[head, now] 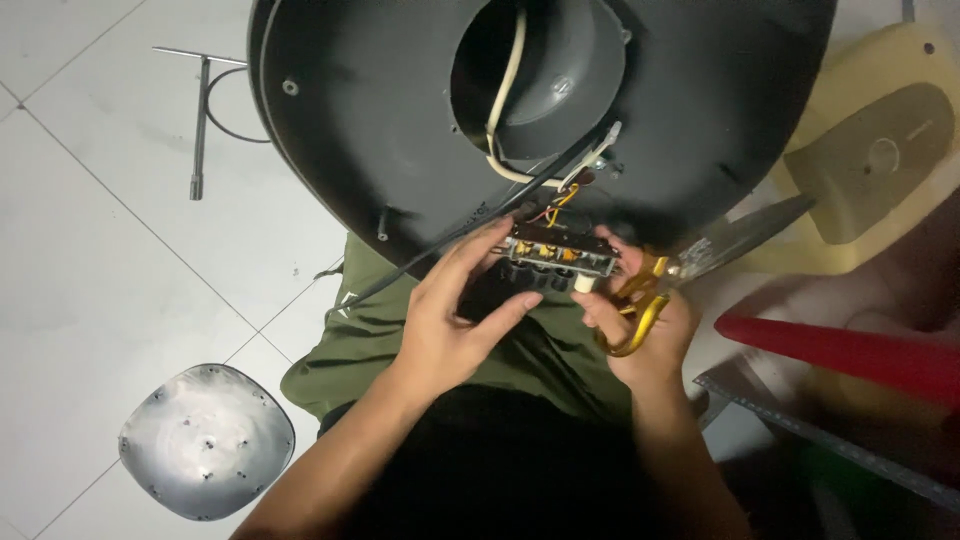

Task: Cutting and manipulating wires inside an appliance base using scissors during a repair task.

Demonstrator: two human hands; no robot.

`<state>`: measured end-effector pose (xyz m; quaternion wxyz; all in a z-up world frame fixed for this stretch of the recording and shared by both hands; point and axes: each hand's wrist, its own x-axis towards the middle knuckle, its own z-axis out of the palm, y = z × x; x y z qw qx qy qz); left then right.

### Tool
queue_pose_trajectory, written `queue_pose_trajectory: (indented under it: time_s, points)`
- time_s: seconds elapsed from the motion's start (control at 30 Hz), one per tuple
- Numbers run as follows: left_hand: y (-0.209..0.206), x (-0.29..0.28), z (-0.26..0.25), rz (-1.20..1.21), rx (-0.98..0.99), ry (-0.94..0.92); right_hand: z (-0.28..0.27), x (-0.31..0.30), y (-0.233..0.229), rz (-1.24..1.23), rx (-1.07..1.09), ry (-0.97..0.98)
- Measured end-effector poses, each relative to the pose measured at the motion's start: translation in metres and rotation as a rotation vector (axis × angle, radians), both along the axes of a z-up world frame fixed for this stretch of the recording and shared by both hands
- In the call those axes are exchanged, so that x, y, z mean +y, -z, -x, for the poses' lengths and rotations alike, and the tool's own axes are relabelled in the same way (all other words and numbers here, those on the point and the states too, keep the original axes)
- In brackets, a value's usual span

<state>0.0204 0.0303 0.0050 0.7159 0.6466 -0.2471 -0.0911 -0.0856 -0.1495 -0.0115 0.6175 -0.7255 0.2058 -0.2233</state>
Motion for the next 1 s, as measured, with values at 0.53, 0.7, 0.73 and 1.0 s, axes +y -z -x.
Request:
queue_pose_trajectory:
  time_s: [0.53,0.7,0.73,1.0]
  points:
    - [-0.004,-0.008,0.006,-0.056,-0.076,0.009,-0.005,0.005,-0.012,0.067,-0.078,0.055]
    - [-0.003,-0.010,0.007,-0.050,-0.070,0.009,-0.006,0.005,-0.012,0.126,-0.114,0.056]
    - [-0.003,-0.011,0.008,-0.045,-0.066,0.004,-0.005,0.003,-0.011,0.129,-0.111,0.048]
    - [-0.002,-0.012,0.010,-0.064,-0.069,0.005,-0.006,0.001,-0.018,0.114,-0.120,0.004]
